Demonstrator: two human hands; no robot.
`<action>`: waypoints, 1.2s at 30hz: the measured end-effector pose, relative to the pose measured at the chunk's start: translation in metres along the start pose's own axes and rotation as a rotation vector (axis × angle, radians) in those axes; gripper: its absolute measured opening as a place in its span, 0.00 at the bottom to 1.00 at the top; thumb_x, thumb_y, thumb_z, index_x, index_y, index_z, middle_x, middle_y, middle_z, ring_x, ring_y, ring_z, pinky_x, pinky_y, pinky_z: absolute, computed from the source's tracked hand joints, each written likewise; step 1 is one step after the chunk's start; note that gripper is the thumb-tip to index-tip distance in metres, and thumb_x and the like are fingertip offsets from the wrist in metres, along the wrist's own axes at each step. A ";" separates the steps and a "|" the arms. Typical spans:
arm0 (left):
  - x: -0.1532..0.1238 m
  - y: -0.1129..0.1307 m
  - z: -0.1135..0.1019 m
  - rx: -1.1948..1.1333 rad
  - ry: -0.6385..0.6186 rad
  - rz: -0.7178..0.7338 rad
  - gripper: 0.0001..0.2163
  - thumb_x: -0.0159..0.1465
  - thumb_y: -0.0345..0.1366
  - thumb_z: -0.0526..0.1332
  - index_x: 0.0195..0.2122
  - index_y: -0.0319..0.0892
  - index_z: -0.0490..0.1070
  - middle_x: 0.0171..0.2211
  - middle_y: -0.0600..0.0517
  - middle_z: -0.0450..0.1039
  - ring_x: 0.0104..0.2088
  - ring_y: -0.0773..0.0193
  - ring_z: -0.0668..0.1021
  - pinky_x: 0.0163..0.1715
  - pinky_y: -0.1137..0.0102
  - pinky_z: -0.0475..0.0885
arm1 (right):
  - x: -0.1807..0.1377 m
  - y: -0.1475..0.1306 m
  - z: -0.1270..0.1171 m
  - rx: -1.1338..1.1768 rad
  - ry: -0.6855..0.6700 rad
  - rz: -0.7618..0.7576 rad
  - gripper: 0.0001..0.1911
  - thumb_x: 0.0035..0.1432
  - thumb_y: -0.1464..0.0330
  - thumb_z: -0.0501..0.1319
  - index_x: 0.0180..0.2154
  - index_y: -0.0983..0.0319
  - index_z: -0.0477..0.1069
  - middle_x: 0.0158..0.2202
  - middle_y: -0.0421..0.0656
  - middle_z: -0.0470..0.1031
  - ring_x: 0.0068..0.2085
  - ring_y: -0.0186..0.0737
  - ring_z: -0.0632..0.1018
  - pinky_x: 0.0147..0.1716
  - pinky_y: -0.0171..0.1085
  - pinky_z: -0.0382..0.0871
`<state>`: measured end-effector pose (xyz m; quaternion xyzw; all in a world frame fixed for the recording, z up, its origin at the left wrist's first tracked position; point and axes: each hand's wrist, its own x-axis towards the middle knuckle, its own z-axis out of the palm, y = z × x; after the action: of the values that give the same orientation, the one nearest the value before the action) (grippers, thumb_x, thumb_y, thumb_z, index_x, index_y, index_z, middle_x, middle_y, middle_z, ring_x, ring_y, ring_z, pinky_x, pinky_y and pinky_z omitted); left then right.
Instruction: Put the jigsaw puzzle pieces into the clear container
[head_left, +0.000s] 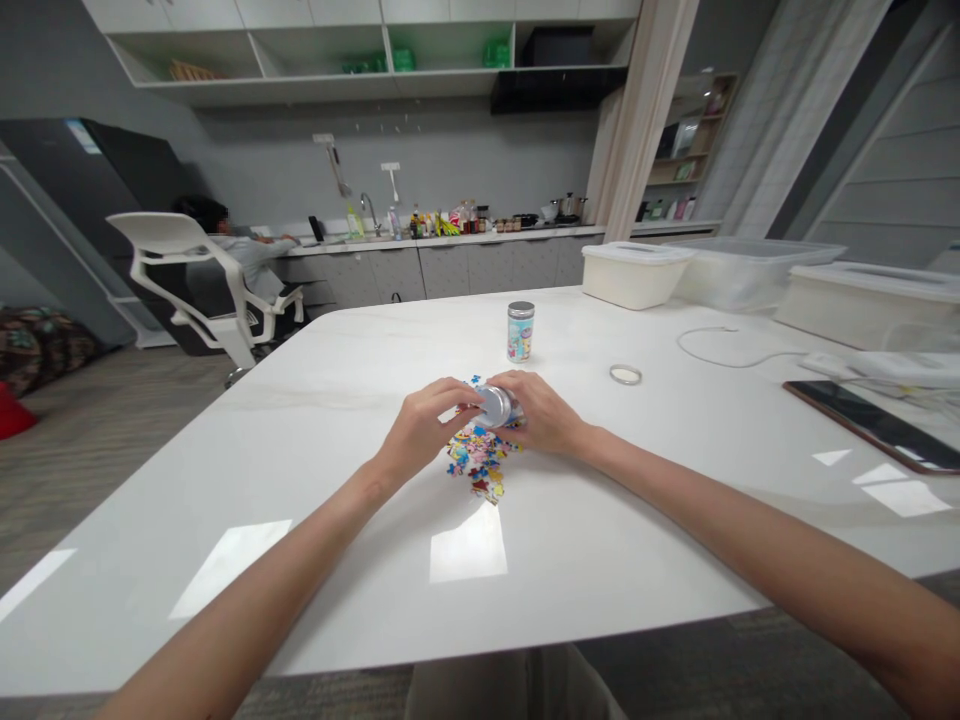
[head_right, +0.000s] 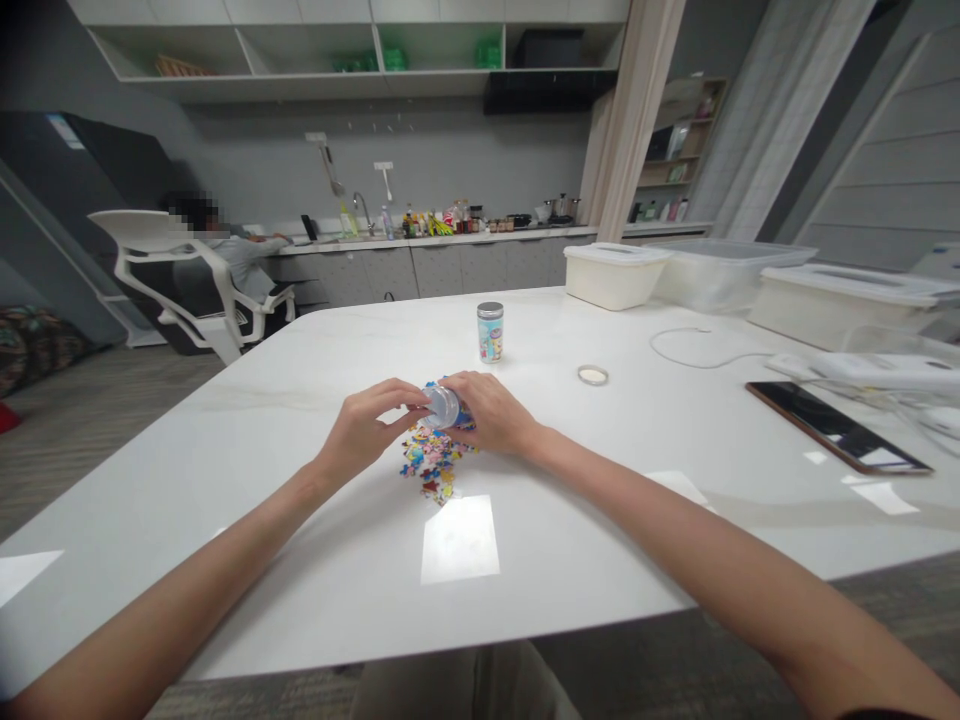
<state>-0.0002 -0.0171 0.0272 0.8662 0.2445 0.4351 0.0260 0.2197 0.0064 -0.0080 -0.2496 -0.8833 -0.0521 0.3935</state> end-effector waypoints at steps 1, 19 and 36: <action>0.000 0.000 0.000 0.001 0.000 -0.008 0.04 0.65 0.34 0.61 0.38 0.42 0.74 0.36 0.50 0.78 0.36 0.65 0.78 0.38 0.69 0.75 | 0.000 0.000 0.000 0.004 -0.001 -0.007 0.27 0.57 0.62 0.63 0.55 0.56 0.56 0.49 0.50 0.73 0.49 0.52 0.75 0.47 0.51 0.68; 0.002 -0.023 -0.031 0.106 -0.617 -0.195 0.08 0.63 0.39 0.57 0.34 0.41 0.71 0.25 0.55 0.67 0.25 0.69 0.69 0.28 0.73 0.63 | -0.001 0.028 0.004 0.313 0.402 0.668 0.28 0.51 0.53 0.64 0.49 0.58 0.59 0.44 0.47 0.73 0.41 0.47 0.75 0.41 0.46 0.71; -0.005 -0.025 -0.014 -0.065 -0.787 -0.265 0.09 0.61 0.41 0.59 0.36 0.41 0.71 0.32 0.51 0.71 0.31 0.66 0.71 0.31 0.72 0.65 | -0.004 0.033 0.011 0.353 0.346 0.675 0.28 0.51 0.54 0.65 0.48 0.58 0.59 0.44 0.47 0.74 0.44 0.48 0.76 0.45 0.46 0.70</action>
<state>-0.0232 0.0008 0.0259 0.9262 0.3114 0.0713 0.2004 0.2306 0.0371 -0.0215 -0.4413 -0.6682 0.1909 0.5678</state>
